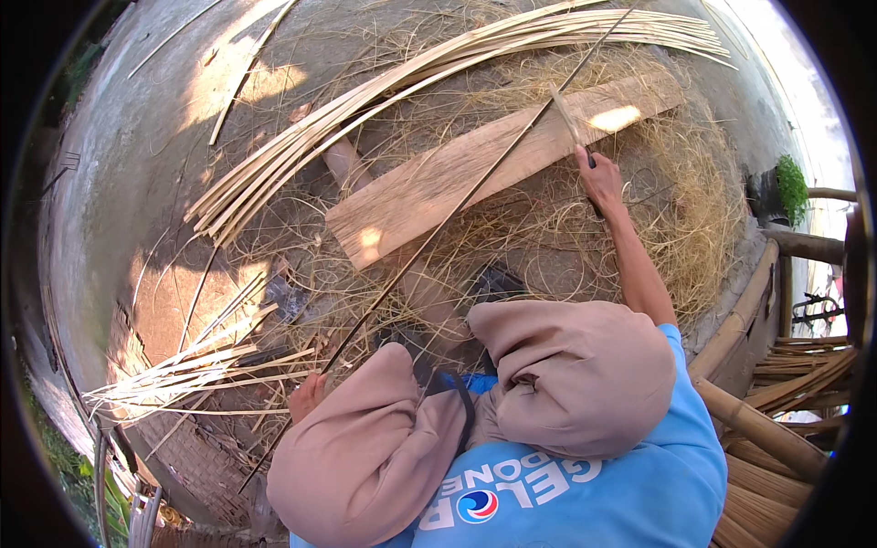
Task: The person sits on the ground and uses a knife to split long bamboo strips into thinner pieces on a wooden board. The person repeatedly picks up strips, splits them, and places the finished pieces aside.
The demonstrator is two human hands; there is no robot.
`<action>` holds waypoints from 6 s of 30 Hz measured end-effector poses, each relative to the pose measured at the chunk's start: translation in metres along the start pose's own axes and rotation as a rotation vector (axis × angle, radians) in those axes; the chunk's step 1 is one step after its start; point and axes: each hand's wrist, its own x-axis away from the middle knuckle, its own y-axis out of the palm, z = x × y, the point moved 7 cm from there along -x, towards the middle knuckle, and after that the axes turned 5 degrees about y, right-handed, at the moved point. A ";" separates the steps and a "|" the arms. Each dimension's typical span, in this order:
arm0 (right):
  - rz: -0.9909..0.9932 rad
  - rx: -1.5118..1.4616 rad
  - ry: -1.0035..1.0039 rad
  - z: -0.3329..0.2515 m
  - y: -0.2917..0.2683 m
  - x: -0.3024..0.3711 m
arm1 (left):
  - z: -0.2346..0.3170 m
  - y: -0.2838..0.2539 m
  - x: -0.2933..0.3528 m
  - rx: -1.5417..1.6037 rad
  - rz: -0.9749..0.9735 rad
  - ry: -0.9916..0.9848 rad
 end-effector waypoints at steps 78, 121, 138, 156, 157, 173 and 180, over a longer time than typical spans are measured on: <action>-0.132 -0.160 0.089 0.020 0.025 0.058 | -0.040 0.018 -0.027 1.003 -0.913 -0.588; -0.209 -0.169 -0.170 -0.056 0.048 0.120 | 0.099 -0.001 -0.093 0.176 0.086 0.064; -0.144 -0.193 0.011 -0.026 0.016 0.038 | -0.013 0.013 -0.033 0.231 -0.012 -0.068; -0.365 -0.294 -0.105 -0.068 0.069 0.160 | 0.156 0.011 -0.101 0.227 0.206 0.287; -0.398 -0.269 -0.262 -0.093 0.067 0.202 | 0.165 0.016 -0.115 0.223 0.175 0.293; -0.279 -0.307 -0.152 -0.042 0.060 0.155 | 0.123 0.016 -0.103 0.468 0.025 0.199; -0.312 -0.231 -0.303 -0.053 0.045 0.136 | 0.094 0.001 -0.084 0.340 -0.088 0.029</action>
